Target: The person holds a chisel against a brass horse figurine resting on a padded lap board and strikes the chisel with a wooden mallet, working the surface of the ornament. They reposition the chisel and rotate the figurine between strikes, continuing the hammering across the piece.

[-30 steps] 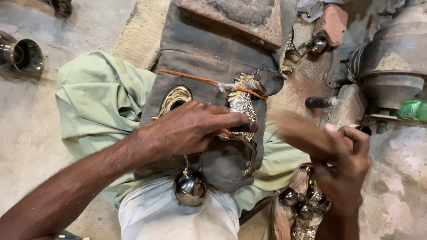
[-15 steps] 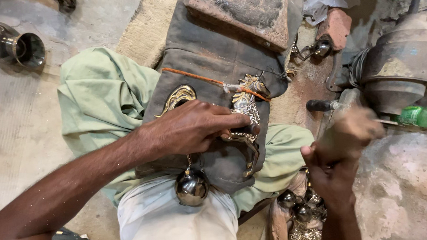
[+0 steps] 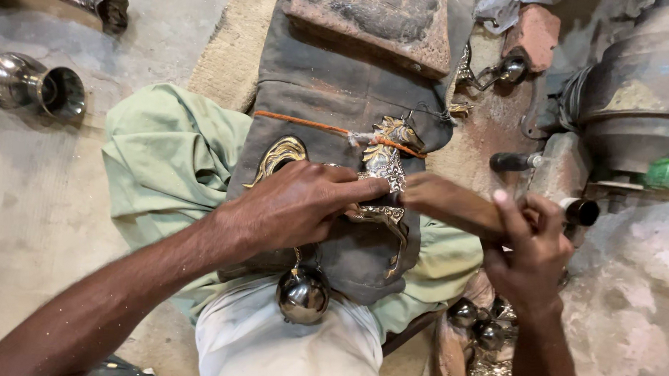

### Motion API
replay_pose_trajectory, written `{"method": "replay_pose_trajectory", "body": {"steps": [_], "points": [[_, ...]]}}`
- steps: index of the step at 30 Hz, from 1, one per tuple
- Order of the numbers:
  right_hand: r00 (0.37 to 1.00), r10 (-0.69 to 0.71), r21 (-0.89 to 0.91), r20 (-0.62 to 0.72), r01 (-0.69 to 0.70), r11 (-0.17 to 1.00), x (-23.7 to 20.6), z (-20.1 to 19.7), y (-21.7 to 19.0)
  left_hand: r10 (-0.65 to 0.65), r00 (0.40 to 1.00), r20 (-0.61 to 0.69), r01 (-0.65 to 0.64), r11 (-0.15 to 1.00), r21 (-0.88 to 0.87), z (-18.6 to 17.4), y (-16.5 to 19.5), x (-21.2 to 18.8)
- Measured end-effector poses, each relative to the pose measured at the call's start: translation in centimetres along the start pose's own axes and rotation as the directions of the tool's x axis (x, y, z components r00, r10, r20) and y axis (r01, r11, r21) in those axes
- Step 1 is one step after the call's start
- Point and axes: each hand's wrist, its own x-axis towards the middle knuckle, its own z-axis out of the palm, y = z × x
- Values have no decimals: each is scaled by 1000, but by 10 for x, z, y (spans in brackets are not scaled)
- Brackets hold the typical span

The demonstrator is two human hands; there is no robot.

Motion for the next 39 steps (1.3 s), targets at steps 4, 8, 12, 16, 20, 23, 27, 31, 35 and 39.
{"method": "replay_pose_trajectory", "body": {"steps": [4,8,12,16,20,23,27,31,35,39], "points": [[945,309,455,109,-324,829,1,2,-3,131,980,-151,-121,990,76,5,1,-2],[949,280,457,145,-315,832,5,8,1,23,994,-106,-17,998,53,7,3,-3],[999,-30,57,24,29,998,8,12,13,-84,993,-84,88,995,38,9,6,-3],[975,212,459,60,-216,862,7,21,21,-108,990,-94,111,993,27,8,8,-3],[983,166,425,76,-183,886,12,30,32,-98,988,-119,102,994,29,9,7,-3],[1000,18,206,22,-22,978,17,28,33,-80,984,-157,86,996,27,10,5,-5],[959,263,620,103,-269,738,29,21,25,-96,984,-152,96,995,-2,9,3,-7],[999,-44,221,17,40,974,44,13,23,-53,982,-179,54,999,1,9,1,-10],[997,-54,243,53,40,969,53,13,24,-125,971,-202,115,992,-61,11,2,-13],[995,15,498,100,-63,865,58,19,30,-152,966,-208,140,988,-72,11,1,-15]]}}
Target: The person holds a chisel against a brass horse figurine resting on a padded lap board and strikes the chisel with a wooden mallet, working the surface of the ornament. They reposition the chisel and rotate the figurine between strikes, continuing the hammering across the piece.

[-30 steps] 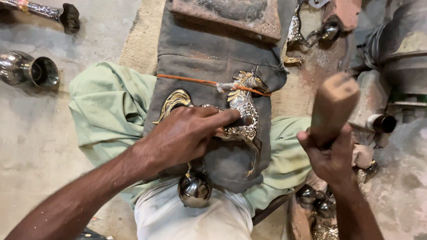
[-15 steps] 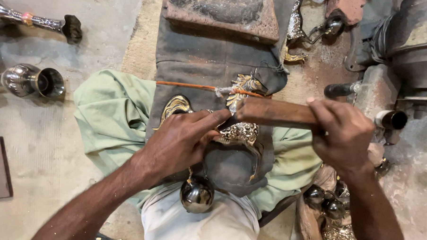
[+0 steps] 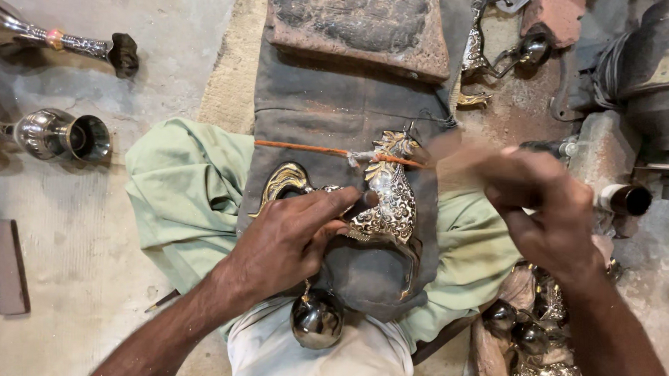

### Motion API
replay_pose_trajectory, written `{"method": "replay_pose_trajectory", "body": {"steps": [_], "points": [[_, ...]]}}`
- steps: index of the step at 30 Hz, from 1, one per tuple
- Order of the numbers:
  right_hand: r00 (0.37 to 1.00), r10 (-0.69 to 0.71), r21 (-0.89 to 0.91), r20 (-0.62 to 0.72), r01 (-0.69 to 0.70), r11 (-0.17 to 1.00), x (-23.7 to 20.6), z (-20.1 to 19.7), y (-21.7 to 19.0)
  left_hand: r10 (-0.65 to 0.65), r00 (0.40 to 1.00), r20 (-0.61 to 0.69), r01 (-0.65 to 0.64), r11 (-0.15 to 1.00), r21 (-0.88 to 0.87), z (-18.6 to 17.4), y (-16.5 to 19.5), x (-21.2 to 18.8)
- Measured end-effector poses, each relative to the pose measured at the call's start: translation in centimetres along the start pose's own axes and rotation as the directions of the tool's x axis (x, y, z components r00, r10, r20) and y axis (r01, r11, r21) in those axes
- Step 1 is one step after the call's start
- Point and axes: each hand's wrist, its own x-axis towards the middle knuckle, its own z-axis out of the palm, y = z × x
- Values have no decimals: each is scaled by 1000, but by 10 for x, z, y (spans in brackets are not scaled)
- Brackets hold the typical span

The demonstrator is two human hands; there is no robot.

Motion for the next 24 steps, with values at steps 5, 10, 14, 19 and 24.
{"method": "replay_pose_trajectory", "body": {"steps": [5,10,14,19,24], "points": [[996,-89,-229,30,93,969,4,0,7,-13,1000,-9,13,999,-35,0,-2,-3],[963,236,-194,131,-209,959,8,-2,4,13,995,-97,-20,997,-71,2,-4,-6],[989,132,-134,68,-122,984,17,-8,-6,-44,997,-58,41,998,-51,1,-5,-7],[984,-165,-333,65,178,926,38,-11,-23,75,985,-155,-84,995,-52,1,-6,-7],[989,114,-88,90,-106,990,47,-12,-37,-86,995,-49,84,995,-57,1,-7,-10]]}}
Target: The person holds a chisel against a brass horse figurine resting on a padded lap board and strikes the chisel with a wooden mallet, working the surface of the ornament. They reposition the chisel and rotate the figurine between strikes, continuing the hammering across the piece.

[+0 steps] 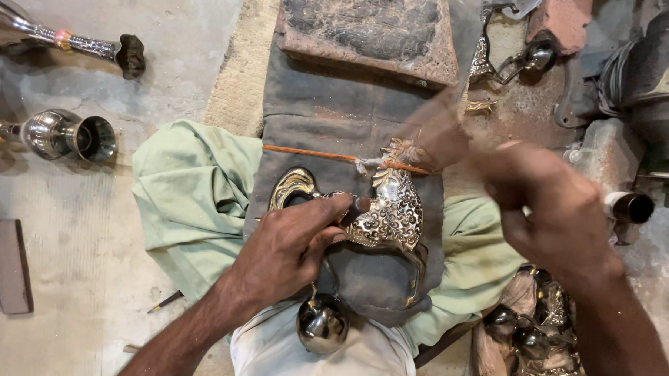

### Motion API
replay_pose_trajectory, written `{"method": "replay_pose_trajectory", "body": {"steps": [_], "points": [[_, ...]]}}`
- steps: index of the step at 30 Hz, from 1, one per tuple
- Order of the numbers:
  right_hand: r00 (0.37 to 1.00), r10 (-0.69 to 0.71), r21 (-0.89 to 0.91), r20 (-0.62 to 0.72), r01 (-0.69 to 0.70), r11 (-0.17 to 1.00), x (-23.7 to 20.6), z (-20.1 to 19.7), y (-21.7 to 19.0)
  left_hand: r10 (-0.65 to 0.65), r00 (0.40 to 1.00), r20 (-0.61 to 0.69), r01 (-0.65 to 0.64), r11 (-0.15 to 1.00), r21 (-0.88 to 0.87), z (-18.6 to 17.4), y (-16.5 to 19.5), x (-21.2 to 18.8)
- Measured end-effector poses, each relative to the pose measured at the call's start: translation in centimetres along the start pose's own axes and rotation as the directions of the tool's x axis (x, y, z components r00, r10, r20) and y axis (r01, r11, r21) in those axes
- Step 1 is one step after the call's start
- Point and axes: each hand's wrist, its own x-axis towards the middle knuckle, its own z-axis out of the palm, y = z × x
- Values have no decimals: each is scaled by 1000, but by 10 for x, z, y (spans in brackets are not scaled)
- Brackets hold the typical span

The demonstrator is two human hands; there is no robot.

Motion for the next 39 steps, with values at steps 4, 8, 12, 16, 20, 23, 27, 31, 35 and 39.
{"method": "replay_pose_trajectory", "body": {"steps": [4,8,12,16,20,23,27,31,35,39], "points": [[993,-98,-124,-65,89,988,0,1,-1,75,992,-100,-82,994,-71,0,-2,-4],[988,-156,-294,-19,143,945,1,1,4,95,991,-98,-103,991,-83,0,-7,-6],[975,-187,113,-123,201,973,3,-3,4,48,995,-82,-57,993,-104,-1,-9,-8],[996,-84,-104,-25,81,991,5,-4,-3,128,984,-122,-140,986,-92,-3,-8,-9],[991,-111,-155,-73,98,983,8,-3,-9,45,995,-86,-54,993,-107,-6,-9,-9],[981,-196,-302,-10,184,935,10,-3,-13,17,997,-74,-28,990,-141,-7,-9,-10],[972,-201,-66,-121,194,979,12,-3,-18,62,994,-87,-75,983,-165,-10,-9,-9],[977,-180,-150,-113,163,975,9,-7,-26,45,997,-55,-53,988,-143,-9,-11,-9],[991,-74,-70,-112,67,995,8,-10,-37,55,996,-65,-65,985,-162,-10,-13,-11],[978,-205,-453,-46,163,877,10,-11,-51,43,996,-83,-56,986,-160,-13,-14,-13]]}}
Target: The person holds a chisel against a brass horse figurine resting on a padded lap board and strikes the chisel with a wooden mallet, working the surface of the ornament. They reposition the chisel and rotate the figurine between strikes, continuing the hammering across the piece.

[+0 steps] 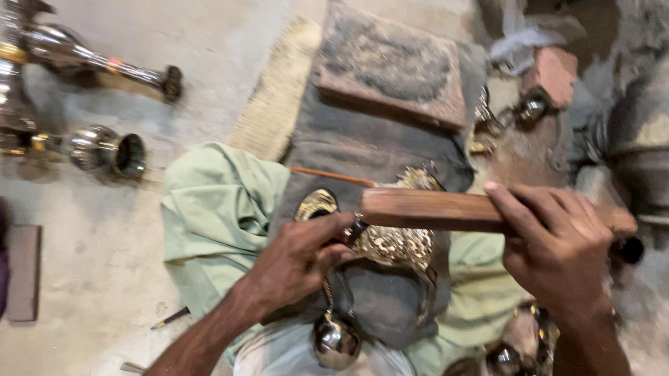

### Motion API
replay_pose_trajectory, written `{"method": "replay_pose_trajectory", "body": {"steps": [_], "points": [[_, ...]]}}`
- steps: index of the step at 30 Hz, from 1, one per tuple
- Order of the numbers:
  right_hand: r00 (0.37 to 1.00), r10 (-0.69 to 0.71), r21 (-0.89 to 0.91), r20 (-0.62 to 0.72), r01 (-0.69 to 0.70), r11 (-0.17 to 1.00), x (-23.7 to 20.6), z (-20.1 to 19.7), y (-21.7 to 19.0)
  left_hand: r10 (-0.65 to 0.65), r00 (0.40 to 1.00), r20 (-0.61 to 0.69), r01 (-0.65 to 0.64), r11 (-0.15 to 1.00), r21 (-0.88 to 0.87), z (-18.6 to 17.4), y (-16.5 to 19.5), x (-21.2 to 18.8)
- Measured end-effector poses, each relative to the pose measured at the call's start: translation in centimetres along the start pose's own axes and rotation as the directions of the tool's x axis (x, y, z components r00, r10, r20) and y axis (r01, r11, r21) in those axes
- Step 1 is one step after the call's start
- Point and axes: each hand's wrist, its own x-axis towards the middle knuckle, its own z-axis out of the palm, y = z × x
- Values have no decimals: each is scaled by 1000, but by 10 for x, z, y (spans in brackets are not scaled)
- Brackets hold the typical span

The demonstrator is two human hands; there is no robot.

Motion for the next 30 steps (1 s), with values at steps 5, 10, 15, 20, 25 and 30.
{"method": "replay_pose_trajectory", "body": {"steps": [5,10,15,20,25,30], "points": [[993,113,212,-25,-105,972,1,5,-7,41,999,5,-41,999,-32,-4,-1,-1],[985,165,380,-51,-133,915,-16,18,1,86,996,17,-86,996,-19,-7,1,0],[989,144,178,-19,-138,974,-40,35,5,146,989,-23,-144,987,75,-24,33,-3],[810,474,563,346,-583,585,-71,53,-14,318,946,-64,-319,948,-12,-45,91,-46],[686,484,591,544,-722,359,-92,66,-44,716,698,10,-673,652,349,-47,122,-54],[782,486,794,391,-554,251,-95,75,-70,711,703,1,-637,629,445,-38,137,-53]]}}
